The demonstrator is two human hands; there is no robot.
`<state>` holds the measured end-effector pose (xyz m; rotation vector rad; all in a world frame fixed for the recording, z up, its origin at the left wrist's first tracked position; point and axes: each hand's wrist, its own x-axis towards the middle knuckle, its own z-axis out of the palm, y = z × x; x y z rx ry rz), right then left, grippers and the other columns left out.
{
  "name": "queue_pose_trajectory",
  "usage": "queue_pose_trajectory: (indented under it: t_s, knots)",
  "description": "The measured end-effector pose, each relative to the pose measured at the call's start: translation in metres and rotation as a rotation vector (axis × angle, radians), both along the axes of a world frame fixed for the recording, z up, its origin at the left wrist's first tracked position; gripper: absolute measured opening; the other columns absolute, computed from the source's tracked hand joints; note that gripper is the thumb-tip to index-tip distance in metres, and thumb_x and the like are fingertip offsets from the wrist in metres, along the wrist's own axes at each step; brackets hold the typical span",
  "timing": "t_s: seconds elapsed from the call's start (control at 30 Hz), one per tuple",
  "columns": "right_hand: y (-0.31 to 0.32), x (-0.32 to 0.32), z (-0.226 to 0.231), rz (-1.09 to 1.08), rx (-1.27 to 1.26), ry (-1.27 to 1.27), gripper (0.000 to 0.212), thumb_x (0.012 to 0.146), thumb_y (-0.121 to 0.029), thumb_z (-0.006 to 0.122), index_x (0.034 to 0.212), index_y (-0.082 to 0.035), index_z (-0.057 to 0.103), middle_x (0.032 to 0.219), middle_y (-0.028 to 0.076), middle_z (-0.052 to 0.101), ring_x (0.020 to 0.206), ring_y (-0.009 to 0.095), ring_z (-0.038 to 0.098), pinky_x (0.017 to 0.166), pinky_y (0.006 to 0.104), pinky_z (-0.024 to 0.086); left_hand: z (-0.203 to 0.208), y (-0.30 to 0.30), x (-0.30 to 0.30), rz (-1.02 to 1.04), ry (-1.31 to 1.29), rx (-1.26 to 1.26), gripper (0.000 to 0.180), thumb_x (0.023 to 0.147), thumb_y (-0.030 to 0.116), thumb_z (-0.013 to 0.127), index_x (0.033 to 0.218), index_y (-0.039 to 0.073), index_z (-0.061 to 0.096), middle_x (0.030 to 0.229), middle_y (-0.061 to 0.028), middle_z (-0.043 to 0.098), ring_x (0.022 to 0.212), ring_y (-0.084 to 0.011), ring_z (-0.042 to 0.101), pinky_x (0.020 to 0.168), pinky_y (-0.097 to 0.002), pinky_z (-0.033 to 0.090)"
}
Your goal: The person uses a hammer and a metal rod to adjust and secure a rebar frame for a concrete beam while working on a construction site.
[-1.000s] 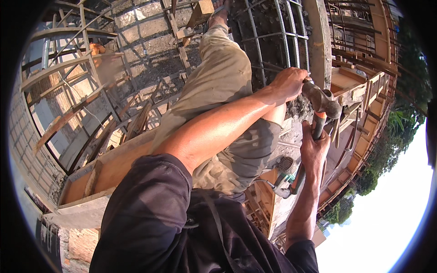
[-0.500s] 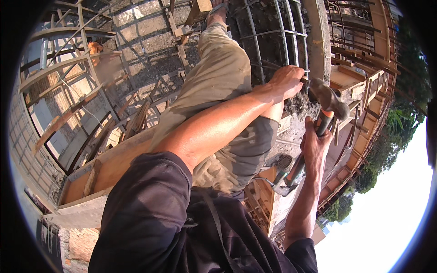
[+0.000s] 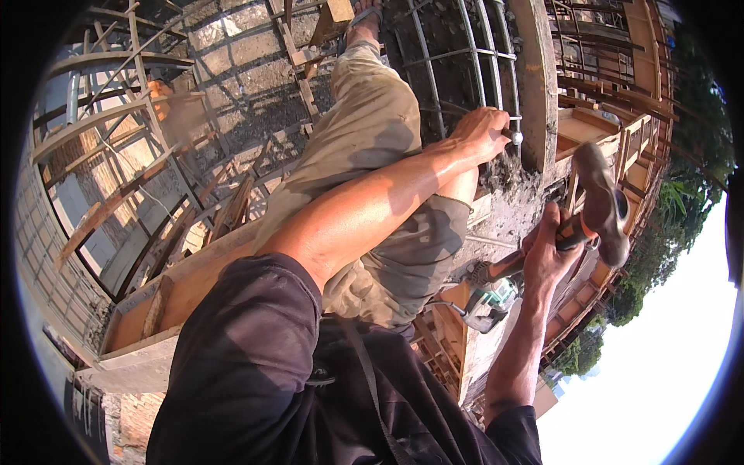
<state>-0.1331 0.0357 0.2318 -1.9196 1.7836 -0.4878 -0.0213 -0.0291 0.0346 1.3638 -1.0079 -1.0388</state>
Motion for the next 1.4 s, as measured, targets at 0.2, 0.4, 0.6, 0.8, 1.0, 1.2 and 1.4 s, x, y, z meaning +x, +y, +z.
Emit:
queue_pose_trajectory:
  t_s: [0.2, 0.4, 0.6, 0.8, 1.0, 1.2, 1.4]
  knots:
    - [0.022, 0.034, 0.027, -0.175, 0.262, 0.188, 0.034, 0.089, -0.029, 0.071, 0.076, 0.001, 0.061, 0.058, -0.001, 0.049, 0.055, 0.008, 0.045, 0.051, 0.0279, 0.037, -0.013, 0.002, -0.005, 0.057, -0.059, -0.024, 0.019, 0.073, 0.002, 0.064, 0.092, 0.001, 0.066, 0.092, -0.0183, 0.069, 0.093, -0.0368, 0.067, 0.079, -0.0439, 0.052]
    - [-0.009, -0.005, 0.12, 0.181, -0.011, -0.733, 0.044, 0.1, -0.022, 0.054, 0.062, -0.017, 0.031, 0.047, -0.005, 0.024, 0.037, 0.006, 0.026, 0.035, 0.0234, 0.029, -0.008, 0.002, -0.004, 0.028, -0.009, -0.043, 0.023, 0.072, 0.0, 0.062, 0.095, 0.0, 0.064, 0.093, -0.0193, 0.066, 0.096, -0.0373, 0.065, 0.081, -0.0437, 0.051]
    - [0.001, -0.004, -0.024, 0.048, 0.258, 0.371, 0.031, 0.09, -0.026, 0.064, 0.086, 0.005, 0.065, 0.057, 0.006, 0.048, 0.058, 0.01, 0.041, 0.054, 0.0338, 0.039, -0.03, 0.012, -0.009, 0.023, -0.027, -0.108, 0.025, 0.077, -0.001, 0.063, 0.101, 0.003, 0.063, 0.1, -0.0184, 0.063, 0.101, -0.0383, 0.062, 0.086, -0.0453, 0.049]
    - [0.025, 0.03, 0.044, -0.13, 0.059, 0.031, 0.031, 0.09, -0.027, 0.073, 0.074, -0.007, 0.056, 0.053, -0.005, 0.044, 0.042, 0.004, 0.037, 0.04, 0.0221, 0.028, -0.02, 0.007, -0.001, 0.023, -0.066, -0.018, 0.027, 0.076, 0.0, 0.066, 0.103, 0.003, 0.063, 0.101, -0.0183, 0.063, 0.103, -0.037, 0.062, 0.088, -0.0433, 0.05]
    - [0.013, 0.035, 0.091, 0.01, -0.374, -0.634, 0.049, 0.103, -0.035, 0.037, 0.059, -0.017, 0.025, 0.048, -0.003, 0.019, 0.039, 0.009, 0.02, 0.04, 0.0224, 0.03, -0.013, 0.008, 0.003, -0.009, -0.056, 0.023, 0.034, 0.073, -0.002, 0.066, 0.106, 0.003, 0.063, 0.102, -0.0192, 0.063, 0.104, -0.0374, 0.061, 0.089, -0.0436, 0.05]
    - [0.004, -0.001, -0.025, 0.097, 0.278, 0.39, 0.037, 0.088, -0.03, 0.067, 0.077, 0.005, 0.062, 0.056, 0.004, 0.053, 0.056, 0.01, 0.045, 0.054, 0.0358, 0.042, -0.029, 0.003, -0.007, 0.052, -0.109, 0.002, 0.044, 0.074, 0.0, 0.069, 0.116, 0.005, 0.059, 0.109, -0.0187, 0.06, 0.109, -0.0363, 0.058, 0.092, -0.0419, 0.048]
    - [0.028, 0.041, 0.064, -0.041, -0.075, 0.005, 0.032, 0.089, -0.023, 0.073, 0.07, -0.008, 0.052, 0.053, -0.003, 0.046, 0.042, 0.004, 0.038, 0.04, 0.0214, 0.027, -0.018, 0.01, 0.003, 0.012, -0.109, 0.094, 0.04, 0.073, 0.005, 0.068, 0.112, 0.004, 0.06, 0.108, -0.0193, 0.06, 0.108, -0.038, 0.059, 0.095, -0.0434, 0.048]
